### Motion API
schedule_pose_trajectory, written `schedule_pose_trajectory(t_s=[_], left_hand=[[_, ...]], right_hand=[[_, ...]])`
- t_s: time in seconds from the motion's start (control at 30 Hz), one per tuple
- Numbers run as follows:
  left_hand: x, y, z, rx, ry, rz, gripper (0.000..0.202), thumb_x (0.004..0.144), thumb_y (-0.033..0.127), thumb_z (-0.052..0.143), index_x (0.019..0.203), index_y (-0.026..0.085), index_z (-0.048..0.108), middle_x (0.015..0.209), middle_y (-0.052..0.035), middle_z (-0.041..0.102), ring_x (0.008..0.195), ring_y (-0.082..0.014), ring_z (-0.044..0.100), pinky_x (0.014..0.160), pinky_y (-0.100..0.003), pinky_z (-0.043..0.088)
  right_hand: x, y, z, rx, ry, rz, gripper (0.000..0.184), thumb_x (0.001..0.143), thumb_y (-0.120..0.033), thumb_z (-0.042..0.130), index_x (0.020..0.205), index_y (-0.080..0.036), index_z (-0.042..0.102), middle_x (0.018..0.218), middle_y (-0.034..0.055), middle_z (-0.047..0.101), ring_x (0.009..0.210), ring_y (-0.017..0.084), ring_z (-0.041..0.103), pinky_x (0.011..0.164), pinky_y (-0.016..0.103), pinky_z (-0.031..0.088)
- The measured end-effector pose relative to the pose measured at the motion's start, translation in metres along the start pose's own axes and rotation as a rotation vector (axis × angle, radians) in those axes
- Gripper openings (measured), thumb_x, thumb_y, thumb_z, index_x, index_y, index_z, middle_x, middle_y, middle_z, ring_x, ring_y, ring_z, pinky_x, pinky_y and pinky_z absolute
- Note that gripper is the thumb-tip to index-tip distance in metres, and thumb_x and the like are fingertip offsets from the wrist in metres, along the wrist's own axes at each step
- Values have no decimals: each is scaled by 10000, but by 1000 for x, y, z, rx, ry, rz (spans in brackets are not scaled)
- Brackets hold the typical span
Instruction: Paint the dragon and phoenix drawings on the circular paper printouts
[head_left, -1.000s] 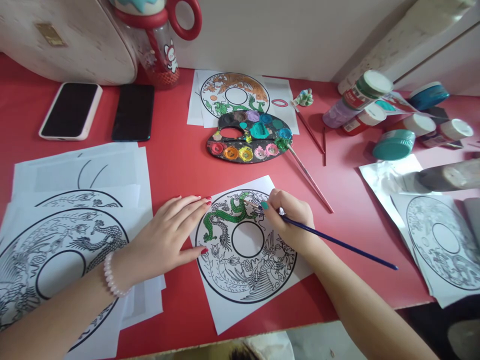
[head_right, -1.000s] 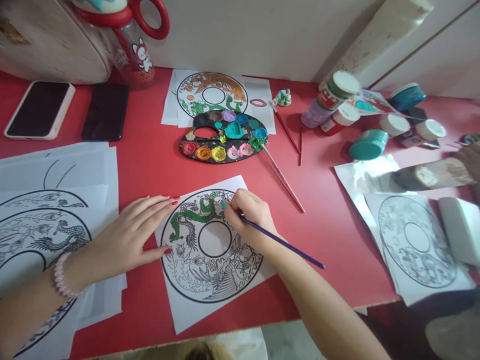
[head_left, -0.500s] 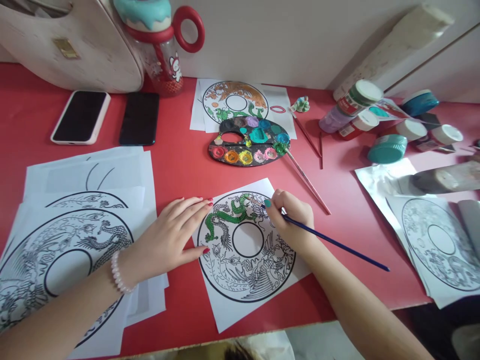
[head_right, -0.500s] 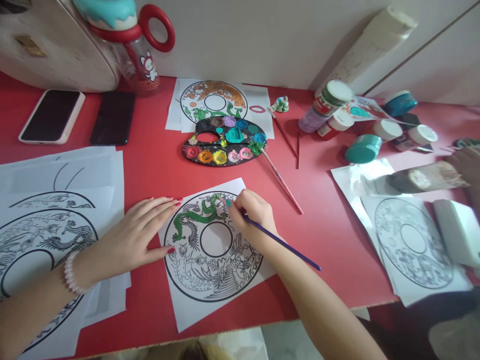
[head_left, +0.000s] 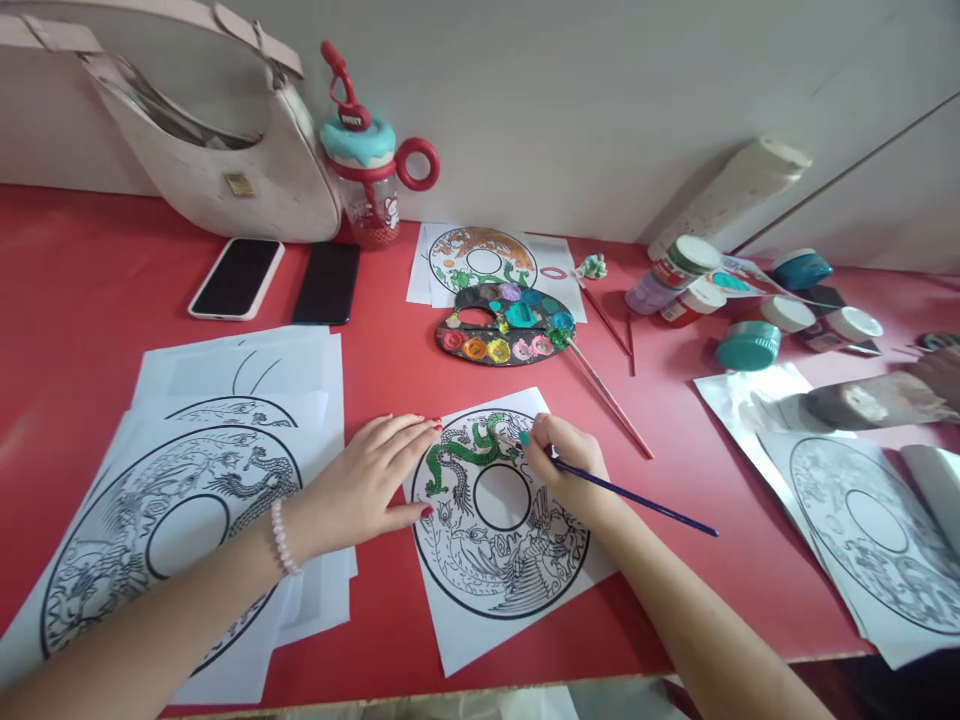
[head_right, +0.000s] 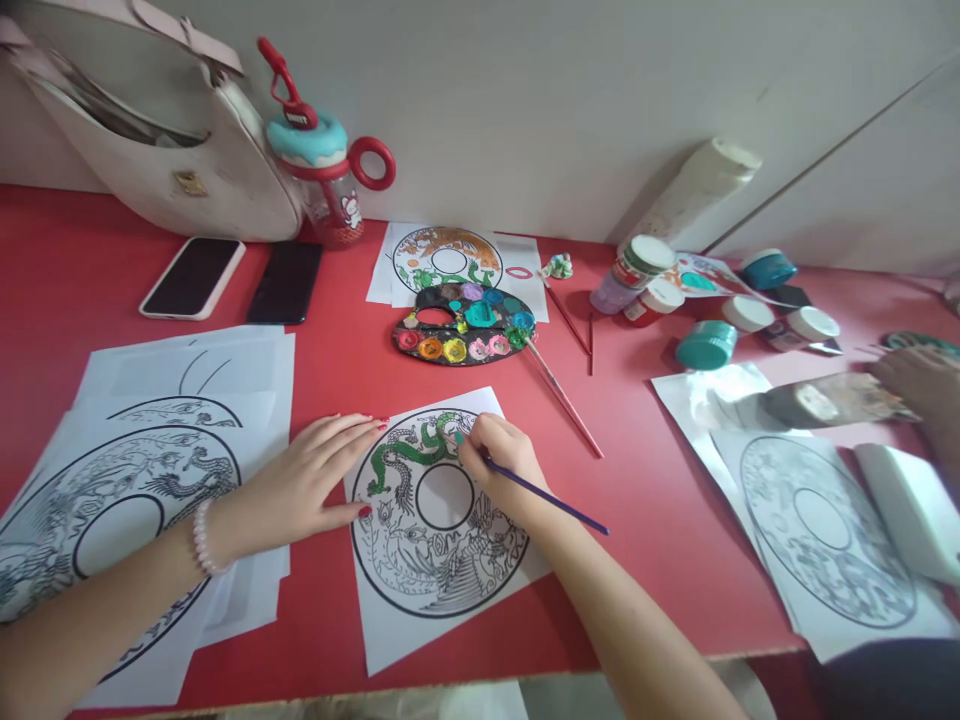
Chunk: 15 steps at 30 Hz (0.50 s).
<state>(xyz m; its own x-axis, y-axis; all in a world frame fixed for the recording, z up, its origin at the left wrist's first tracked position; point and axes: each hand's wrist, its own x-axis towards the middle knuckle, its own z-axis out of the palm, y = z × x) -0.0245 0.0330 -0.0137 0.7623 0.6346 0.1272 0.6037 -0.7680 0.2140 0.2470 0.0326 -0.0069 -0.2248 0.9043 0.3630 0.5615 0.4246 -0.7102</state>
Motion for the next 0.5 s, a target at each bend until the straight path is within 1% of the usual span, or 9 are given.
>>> schedule_pose_trajectory(t_s=[0.1, 0.2, 0.3, 0.5], left_hand=[[0, 0, 1, 2, 6, 0, 730, 913, 594, 409, 1461, 146, 231, 1412, -137, 465, 1313, -278, 396, 1083, -446, 321], [0, 0, 2, 2, 7, -2, 740, 910, 617, 386, 1459, 147, 225, 1410, -138, 466, 1316, -281, 390, 1087, -441, 310], [0, 0, 3, -3, 11, 0, 742, 903, 623, 398, 1446, 143, 240, 1409, -138, 465, 1312, -289, 392, 1088, -443, 313], [-1, 0, 3, -12, -17, -23, 730, 893, 595, 457, 1432, 139, 270, 1433, -131, 444, 1316, -294, 386, 1090, -446, 316]], right_hand=[[0, -1, 0, -1, 22, -27, 308, 809, -104, 467, 618, -219, 255, 553, -59, 317, 480, 79, 305, 455, 203, 283], [0, -1, 1, -15, 25, -36, 305, 822, -107, 457, 623, -219, 255, 559, -58, 318, 486, 78, 299, 461, 199, 284], [0, 2, 3, -54, 33, -34, 293, 829, -117, 454, 630, -217, 264, 570, -54, 330, 496, 79, 312, 474, 199, 293], [0, 9, 6, -126, 97, -20, 281, 825, -128, 463, 632, -216, 279, 557, -56, 345, 489, 81, 326, 471, 196, 299]])
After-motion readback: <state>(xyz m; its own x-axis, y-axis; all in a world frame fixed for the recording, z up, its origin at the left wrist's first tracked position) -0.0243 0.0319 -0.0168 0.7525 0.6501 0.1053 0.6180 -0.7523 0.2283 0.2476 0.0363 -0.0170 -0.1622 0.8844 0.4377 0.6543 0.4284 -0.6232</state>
